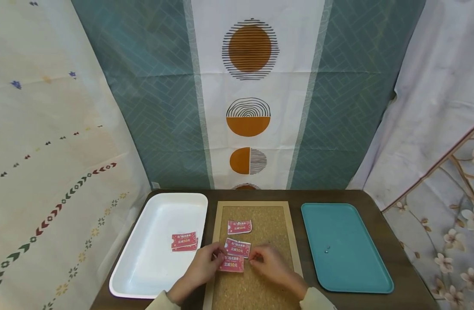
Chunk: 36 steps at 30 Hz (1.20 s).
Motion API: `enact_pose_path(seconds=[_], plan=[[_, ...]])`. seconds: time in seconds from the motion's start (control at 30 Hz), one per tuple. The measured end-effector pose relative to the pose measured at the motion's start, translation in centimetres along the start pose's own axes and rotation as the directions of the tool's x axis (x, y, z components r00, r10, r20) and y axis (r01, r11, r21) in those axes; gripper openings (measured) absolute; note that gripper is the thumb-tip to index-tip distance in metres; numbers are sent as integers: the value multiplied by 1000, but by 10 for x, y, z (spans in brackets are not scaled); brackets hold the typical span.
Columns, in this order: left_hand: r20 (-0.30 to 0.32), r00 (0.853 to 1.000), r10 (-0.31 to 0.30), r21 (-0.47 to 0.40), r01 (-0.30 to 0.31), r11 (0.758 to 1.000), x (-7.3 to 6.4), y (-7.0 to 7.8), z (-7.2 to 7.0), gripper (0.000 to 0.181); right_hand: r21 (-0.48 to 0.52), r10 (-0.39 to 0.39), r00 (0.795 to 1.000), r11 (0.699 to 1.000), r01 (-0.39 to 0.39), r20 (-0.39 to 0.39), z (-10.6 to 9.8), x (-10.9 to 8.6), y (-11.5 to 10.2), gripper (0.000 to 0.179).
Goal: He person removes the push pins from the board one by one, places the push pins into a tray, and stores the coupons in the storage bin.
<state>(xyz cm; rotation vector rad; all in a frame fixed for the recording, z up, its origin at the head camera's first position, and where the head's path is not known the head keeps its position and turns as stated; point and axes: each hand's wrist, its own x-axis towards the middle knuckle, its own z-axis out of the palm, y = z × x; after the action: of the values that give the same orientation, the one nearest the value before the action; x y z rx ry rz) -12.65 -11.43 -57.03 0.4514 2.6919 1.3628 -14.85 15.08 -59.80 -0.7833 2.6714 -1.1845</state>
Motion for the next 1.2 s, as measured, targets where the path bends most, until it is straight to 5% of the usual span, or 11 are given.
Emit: enact_pose_path(seconds=[0.23, 0.43, 0.83, 1.2], plan=[[-15, 1000, -19, -7, 19, 1000, -2, 7, -9, 9, 34, 16, 1000, 999, -17, 15, -8, -5, 5, 7], [-58, 998, -19, -8, 19, 1000, -1, 10, -21, 10, 64, -42, 999, 997, 43, -23, -15, -12, 13, 8], [-111, 994, -20, 38, 24, 999, 0, -4, -50, 11, 29, 79, 996, 997, -78, -44, -34, -21, 24, 10], [-107, 992, -68, 2, 68, 998, 1, -14, -66, 10, 1, 4, 991, 1000, -3, -132, -41, -28, 30, 15]])
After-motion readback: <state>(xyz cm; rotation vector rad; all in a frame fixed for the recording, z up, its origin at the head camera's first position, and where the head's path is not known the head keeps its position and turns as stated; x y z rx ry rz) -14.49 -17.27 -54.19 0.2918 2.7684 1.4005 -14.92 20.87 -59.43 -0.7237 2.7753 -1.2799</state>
